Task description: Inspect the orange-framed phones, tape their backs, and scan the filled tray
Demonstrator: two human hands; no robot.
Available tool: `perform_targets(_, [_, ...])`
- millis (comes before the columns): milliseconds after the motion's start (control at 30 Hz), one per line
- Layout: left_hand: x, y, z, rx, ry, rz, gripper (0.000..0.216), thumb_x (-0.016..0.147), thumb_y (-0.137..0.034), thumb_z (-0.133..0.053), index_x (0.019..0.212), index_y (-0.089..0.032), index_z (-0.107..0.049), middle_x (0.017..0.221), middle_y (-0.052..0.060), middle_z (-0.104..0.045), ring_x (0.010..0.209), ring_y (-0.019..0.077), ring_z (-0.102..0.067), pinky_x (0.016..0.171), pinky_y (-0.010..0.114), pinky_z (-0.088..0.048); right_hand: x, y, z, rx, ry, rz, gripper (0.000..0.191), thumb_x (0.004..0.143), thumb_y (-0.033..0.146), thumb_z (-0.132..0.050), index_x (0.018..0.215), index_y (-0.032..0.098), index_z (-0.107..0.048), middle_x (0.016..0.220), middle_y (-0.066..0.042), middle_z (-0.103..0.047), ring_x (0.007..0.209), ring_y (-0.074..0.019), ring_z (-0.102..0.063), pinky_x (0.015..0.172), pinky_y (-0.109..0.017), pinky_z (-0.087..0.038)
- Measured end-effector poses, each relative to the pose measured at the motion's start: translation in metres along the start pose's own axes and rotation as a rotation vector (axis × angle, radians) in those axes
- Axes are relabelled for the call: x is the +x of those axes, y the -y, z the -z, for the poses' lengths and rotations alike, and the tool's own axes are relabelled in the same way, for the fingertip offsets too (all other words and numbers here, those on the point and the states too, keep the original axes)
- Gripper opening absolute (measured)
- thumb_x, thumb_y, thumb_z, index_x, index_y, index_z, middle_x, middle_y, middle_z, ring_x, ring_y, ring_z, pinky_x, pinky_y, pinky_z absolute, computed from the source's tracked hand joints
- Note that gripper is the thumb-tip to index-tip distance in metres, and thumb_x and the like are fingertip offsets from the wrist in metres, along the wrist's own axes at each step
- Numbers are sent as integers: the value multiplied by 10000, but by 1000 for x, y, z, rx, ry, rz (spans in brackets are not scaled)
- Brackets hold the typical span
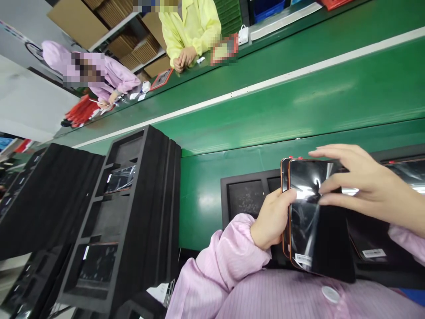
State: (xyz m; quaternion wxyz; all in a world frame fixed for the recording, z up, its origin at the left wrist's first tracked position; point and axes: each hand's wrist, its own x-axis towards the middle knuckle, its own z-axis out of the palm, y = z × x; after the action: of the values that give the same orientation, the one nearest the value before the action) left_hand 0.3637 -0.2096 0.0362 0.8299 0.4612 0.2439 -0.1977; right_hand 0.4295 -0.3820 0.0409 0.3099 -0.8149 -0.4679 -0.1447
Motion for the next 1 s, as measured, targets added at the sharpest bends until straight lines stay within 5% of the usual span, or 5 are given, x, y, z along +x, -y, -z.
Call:
perform_targets(400, [0,2,4,-14,-55,-112,290,611,-416,-730,673,-156,-620,609,-19,-570,625,131,-507,644,273,-384,1,2,-8,439,-312,-757,441,885,614,-397,800,229,-593,921,-83,-630,703,-180,-611,593,-324,-500])
perform_targets(533, [0,4,7,29,-45,-149,331,630,-455,-731,715,-155,-620,597,-26,-553,586,119,-491,607,267,-382,3,4,-8,677,-104,-1081,444,744,621,-565,904,208,-531,484,35,-508,364,-124,-436,352,-251,-323])
perform_targets(633, [1,5,7,29,-33,-164,382,618,-481,-759,777,-151,-652,663,3,-628,663,153,-571,683,292,-436,8,8,-5,688,55,-1110,608,621,614,-651,1030,187,-507,396,94,-417,316,-124,-389,332,-245,-279])
perform_targets(833, [9,-16,16,-241,-289,-409,353,622,-414,-766,855,-170,-664,814,17,-704,795,178,-661,796,309,-495,10,5,12,599,-7,-1167,717,610,624,-601,1159,176,-486,377,96,-378,311,-129,-374,330,-252,-238])
perform_targets(1000, [8,-31,24,-410,-358,-422,223,548,-256,-744,712,-182,-611,698,-23,-667,657,149,-642,726,304,-511,-1,1,-10,585,263,-1003,614,701,612,-536,1127,171,-571,412,52,-474,318,-144,-430,332,-271,-336])
